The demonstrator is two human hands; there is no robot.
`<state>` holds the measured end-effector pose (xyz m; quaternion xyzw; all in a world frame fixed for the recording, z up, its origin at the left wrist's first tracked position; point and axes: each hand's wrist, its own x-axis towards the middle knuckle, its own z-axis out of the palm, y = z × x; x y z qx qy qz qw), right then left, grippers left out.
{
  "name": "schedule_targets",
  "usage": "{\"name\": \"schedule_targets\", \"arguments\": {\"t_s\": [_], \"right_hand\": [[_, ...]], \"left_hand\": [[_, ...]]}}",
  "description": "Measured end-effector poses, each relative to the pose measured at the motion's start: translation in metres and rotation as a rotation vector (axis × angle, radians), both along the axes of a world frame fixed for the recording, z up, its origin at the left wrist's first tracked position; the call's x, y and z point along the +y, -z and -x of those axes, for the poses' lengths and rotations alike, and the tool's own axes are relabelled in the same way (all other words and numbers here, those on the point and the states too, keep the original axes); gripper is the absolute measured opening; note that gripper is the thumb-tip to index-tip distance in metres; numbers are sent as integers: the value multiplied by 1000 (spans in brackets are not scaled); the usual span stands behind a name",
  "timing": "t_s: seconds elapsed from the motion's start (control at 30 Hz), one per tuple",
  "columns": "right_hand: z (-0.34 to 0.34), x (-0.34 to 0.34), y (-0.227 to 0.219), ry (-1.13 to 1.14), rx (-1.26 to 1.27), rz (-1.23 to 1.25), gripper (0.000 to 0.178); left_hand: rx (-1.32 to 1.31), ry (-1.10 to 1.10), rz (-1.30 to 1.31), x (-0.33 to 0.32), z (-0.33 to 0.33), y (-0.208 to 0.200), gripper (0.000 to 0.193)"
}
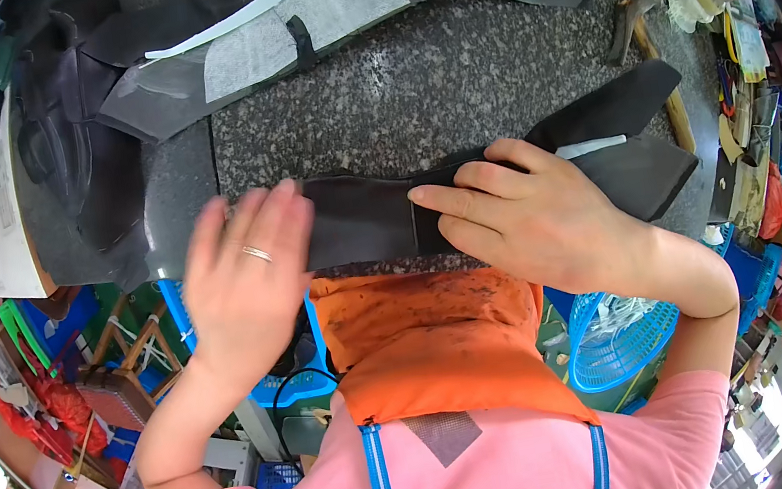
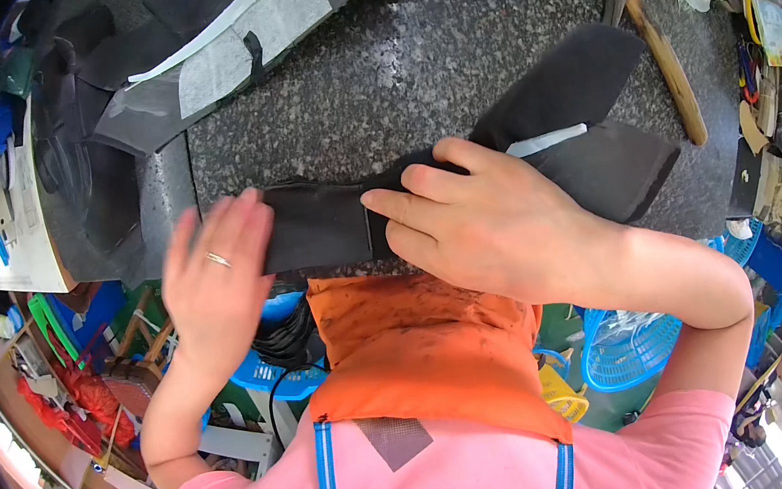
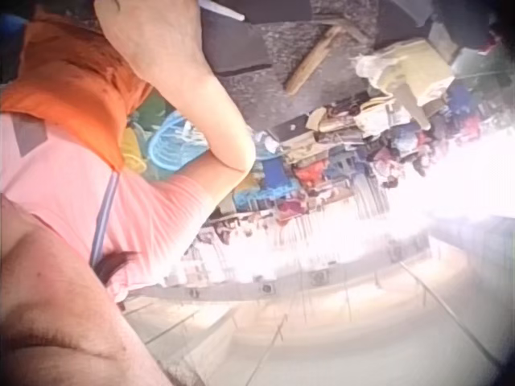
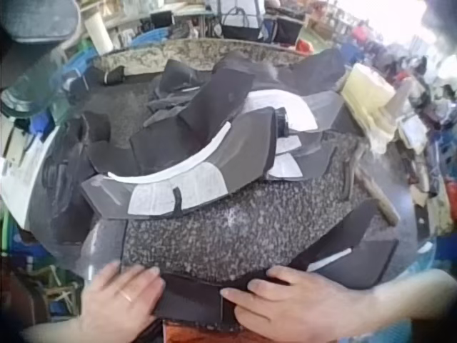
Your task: The person attaches white strips onto the edges of shoe upper leather pieces, folds and presses the edges by hand, and places the assembled pieces into a basket.
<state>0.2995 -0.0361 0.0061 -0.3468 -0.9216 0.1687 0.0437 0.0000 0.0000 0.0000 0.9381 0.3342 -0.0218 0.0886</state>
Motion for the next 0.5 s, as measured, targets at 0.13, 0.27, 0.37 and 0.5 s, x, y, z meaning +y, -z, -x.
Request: {"name": "schedule_targets", "arguments": {"t_s": [0.13,0.27,0.37,0.5], "right_hand": [[3,7,5,26,80,-62,22],[4,0,-18,94,255,-313,27],[-30,-35,-50,231,68,-453,39],[-57,-36,-26,359,-262,-328,39]], "left_hand": [[-37,-157,-75,-8,-29,-29,78],[-656,-243,300,-34,-93,0,79],[-800,-300,281,-37,-118,42,61],[-716,-149,233,-30,-121,37,38]]}}
